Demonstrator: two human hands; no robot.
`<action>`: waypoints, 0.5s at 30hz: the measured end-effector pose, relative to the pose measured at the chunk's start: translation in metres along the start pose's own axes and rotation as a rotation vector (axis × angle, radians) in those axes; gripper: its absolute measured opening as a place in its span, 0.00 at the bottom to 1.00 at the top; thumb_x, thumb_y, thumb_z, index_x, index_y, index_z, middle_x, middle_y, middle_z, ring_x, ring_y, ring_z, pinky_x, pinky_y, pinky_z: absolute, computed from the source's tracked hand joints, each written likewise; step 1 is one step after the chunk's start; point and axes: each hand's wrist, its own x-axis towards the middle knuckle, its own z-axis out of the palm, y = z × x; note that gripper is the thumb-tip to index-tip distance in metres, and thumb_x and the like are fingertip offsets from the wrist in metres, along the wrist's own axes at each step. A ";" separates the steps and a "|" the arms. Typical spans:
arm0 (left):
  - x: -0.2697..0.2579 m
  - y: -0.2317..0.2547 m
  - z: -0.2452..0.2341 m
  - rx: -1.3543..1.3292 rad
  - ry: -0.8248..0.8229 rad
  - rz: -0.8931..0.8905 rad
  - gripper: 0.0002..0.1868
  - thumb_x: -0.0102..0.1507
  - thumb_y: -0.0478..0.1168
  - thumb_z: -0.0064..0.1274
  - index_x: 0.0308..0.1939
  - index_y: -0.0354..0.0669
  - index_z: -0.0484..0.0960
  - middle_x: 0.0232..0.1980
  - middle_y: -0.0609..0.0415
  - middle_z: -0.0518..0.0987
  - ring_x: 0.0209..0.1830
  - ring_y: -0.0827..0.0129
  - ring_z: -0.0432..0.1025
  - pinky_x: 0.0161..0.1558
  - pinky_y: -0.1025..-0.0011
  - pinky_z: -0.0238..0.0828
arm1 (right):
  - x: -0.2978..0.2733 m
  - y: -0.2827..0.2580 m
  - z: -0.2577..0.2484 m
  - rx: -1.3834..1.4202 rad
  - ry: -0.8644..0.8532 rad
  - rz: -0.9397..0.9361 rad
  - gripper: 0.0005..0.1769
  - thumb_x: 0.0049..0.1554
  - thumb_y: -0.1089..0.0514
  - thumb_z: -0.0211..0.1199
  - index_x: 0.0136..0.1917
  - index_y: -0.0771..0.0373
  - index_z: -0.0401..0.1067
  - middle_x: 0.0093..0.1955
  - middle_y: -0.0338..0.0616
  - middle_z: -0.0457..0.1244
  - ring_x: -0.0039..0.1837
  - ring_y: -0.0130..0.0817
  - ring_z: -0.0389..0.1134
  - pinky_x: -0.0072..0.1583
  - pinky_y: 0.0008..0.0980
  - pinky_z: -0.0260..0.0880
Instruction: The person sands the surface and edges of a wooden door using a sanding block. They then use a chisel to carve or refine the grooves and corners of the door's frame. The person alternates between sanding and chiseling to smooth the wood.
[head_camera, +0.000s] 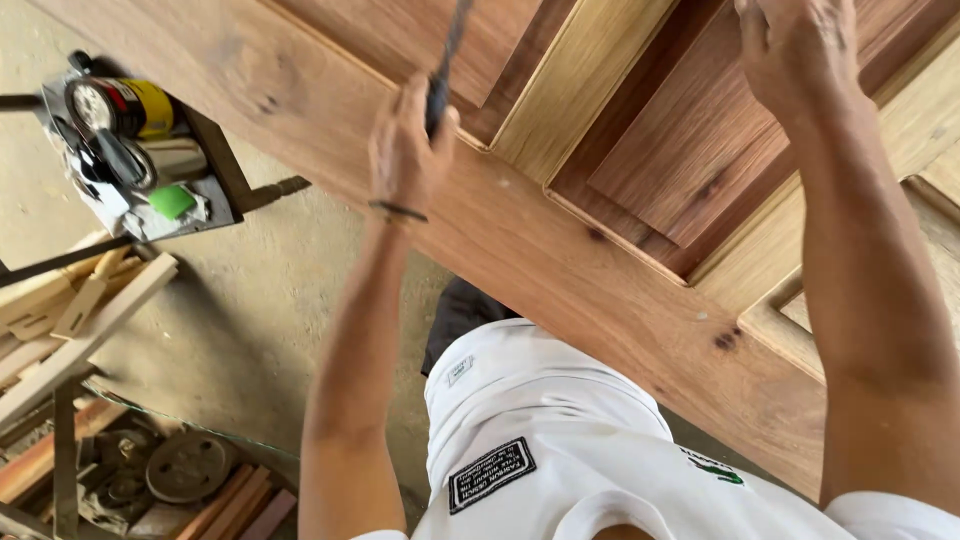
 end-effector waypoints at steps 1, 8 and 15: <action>0.009 -0.013 -0.002 0.111 0.029 0.037 0.22 0.57 0.39 0.48 0.54 0.42 0.61 0.41 0.49 0.70 0.39 0.65 0.65 0.37 0.67 0.68 | -0.006 0.003 -0.002 -0.001 -0.122 0.005 0.17 0.61 0.74 0.47 0.32 0.64 0.56 0.24 0.38 0.48 0.27 0.29 0.47 0.45 0.37 0.58; 0.029 -0.029 -0.011 0.465 0.124 0.113 0.20 0.53 0.37 0.54 0.48 0.44 0.67 0.49 0.54 0.66 0.48 0.56 0.57 0.42 0.58 0.57 | -0.028 -0.078 -0.024 -0.082 -0.091 -0.428 0.29 0.45 0.73 0.54 0.61 0.61 0.68 0.64 0.43 0.59 0.68 0.42 0.55 0.62 0.38 0.49; -0.006 -0.006 0.007 0.477 0.107 -0.076 0.22 0.63 0.48 0.45 0.59 0.55 0.58 0.61 0.46 0.52 0.62 0.51 0.39 0.61 0.49 0.27 | -0.042 -0.140 0.002 -0.116 -0.046 -0.185 0.19 0.49 0.69 0.60 0.56 0.64 0.69 0.62 0.43 0.58 0.62 0.39 0.53 0.55 0.39 0.49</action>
